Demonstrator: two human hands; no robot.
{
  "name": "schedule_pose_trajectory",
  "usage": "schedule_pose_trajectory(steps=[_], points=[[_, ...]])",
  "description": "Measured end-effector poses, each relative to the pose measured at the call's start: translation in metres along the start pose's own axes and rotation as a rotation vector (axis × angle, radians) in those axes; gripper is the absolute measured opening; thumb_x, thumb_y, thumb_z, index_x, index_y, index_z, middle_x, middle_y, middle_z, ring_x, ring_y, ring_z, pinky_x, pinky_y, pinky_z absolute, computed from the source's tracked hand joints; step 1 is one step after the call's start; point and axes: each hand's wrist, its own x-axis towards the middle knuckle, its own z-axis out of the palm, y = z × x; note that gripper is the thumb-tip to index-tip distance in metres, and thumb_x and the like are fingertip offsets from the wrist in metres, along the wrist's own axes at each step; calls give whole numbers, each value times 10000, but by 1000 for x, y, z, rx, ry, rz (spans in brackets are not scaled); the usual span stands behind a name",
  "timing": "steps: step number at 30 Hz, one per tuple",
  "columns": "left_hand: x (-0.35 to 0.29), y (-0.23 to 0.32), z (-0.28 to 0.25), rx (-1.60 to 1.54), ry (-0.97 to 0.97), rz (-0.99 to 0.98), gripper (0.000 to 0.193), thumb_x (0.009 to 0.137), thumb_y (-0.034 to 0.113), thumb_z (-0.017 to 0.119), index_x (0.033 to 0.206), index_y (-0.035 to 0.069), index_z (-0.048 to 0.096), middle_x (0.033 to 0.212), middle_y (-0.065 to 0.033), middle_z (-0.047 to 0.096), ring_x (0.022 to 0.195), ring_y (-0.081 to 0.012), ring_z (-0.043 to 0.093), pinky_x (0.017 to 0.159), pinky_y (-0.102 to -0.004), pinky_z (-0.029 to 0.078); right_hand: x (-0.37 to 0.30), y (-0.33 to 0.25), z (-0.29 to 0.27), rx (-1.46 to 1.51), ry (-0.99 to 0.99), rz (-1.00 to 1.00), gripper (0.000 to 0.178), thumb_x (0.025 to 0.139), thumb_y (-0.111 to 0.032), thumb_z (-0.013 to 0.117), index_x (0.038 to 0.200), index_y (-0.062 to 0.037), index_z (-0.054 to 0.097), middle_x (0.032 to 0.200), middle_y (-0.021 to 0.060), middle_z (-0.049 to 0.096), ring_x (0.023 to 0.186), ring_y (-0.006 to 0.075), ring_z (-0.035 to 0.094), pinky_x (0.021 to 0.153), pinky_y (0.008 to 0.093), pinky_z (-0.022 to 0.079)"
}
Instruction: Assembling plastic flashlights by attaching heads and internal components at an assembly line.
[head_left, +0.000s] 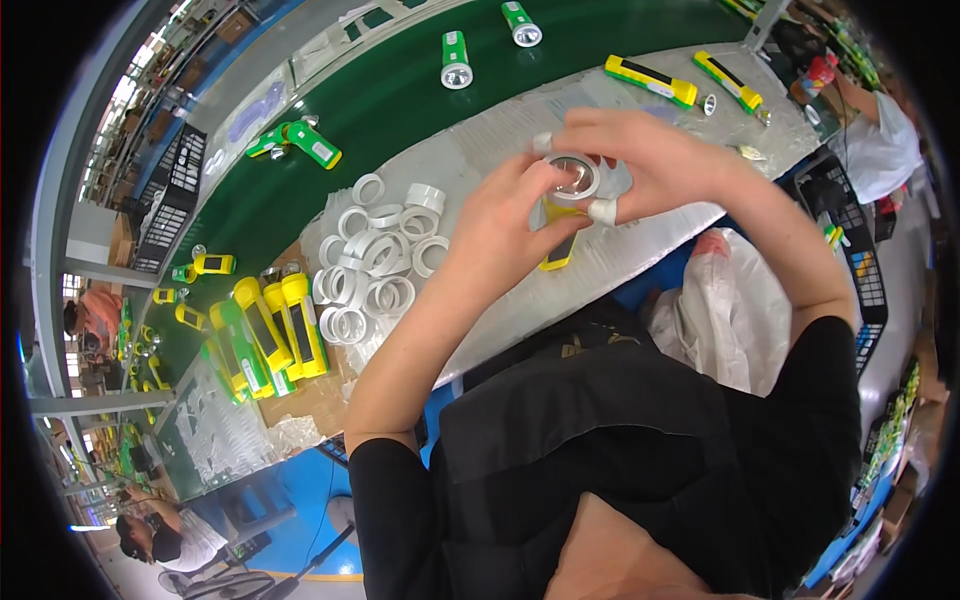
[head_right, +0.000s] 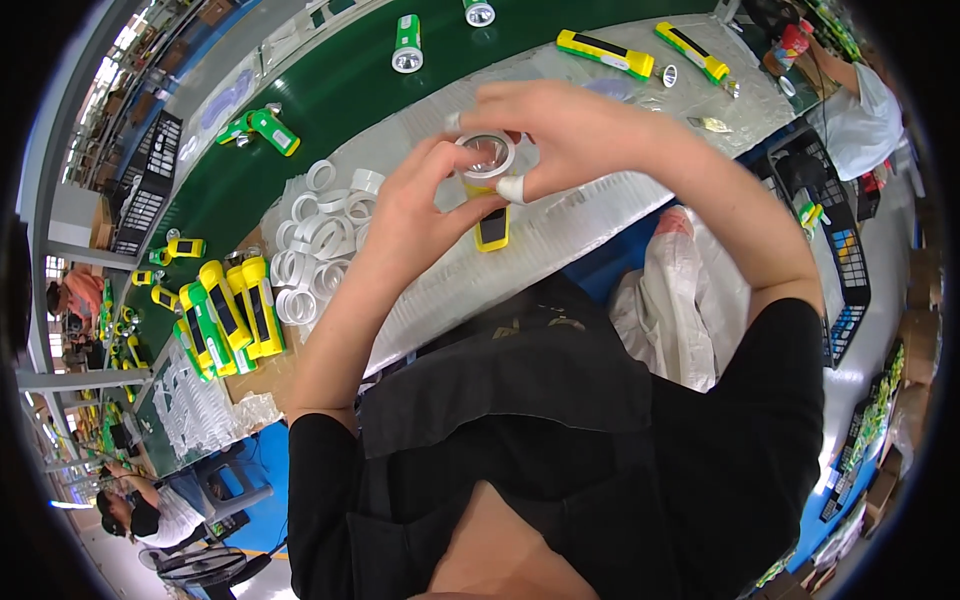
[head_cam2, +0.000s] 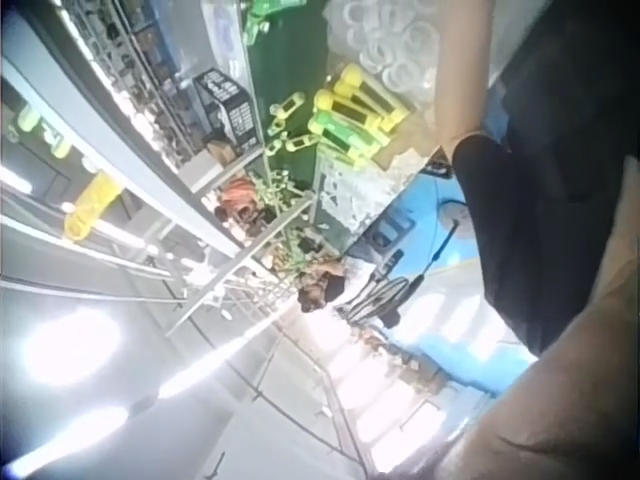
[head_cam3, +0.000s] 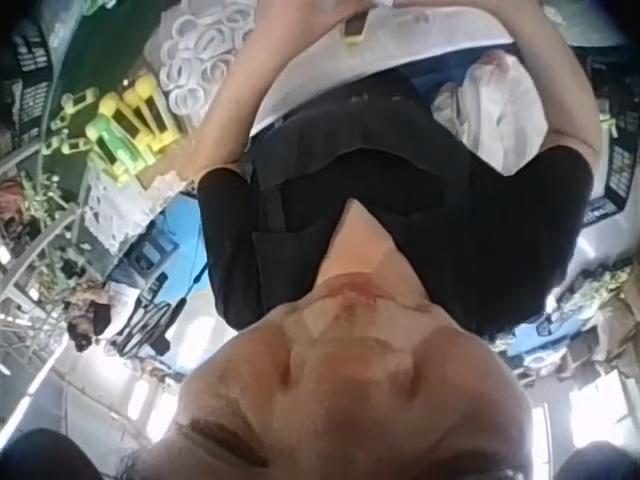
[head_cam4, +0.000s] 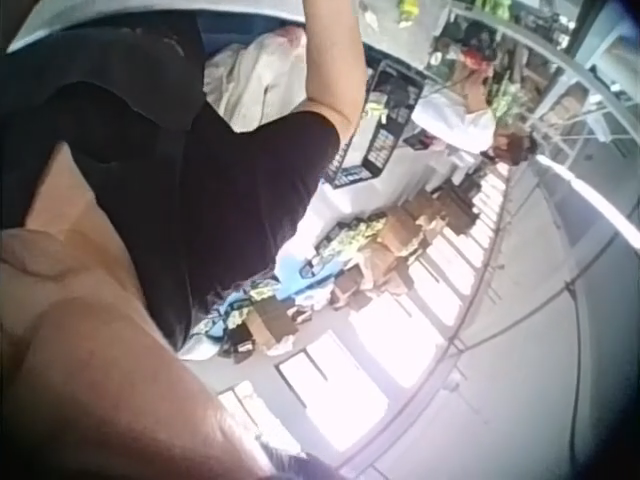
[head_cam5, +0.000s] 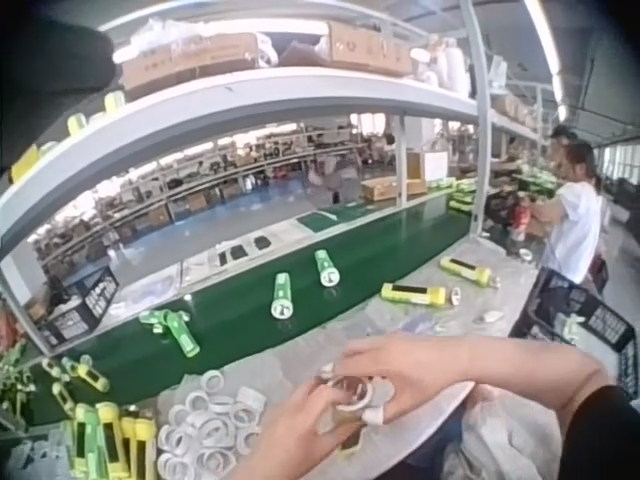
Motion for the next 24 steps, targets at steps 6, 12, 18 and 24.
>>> schedule_pose_trajectory(steps=[6,12,18,24], points=[[4,2,15,-94,-5,-62,332,723,178,817,992,114,632,973,-81,644,934,-300,630,771,-407,503,13,-1,-25,-50,-453,98,441,634,-42,701,1060,-6,594,899,105,555,779,274,577,688,367,486],[3,-2,20,-131,-7,24,335,719,149,813,1002,99,640,946,-77,640,903,-291,625,768,-396,497,13,-8,-28,-101,-549,211,377,652,-66,728,989,19,582,877,127,596,796,280,601,703,380,497],[7,-7,22,-98,14,20,355,713,166,816,1023,115,649,882,-75,623,837,-287,612,719,-397,492,15,-29,-16,-216,-524,584,377,761,-223,759,991,21,586,878,148,619,807,293,617,713,379,496],[6,-9,21,-109,24,-5,347,713,182,815,1009,119,644,834,-69,609,794,-282,603,681,-395,488,-6,8,-2,-180,-65,119,460,795,-405,727,847,25,572,730,151,594,650,294,565,609,400,463]])
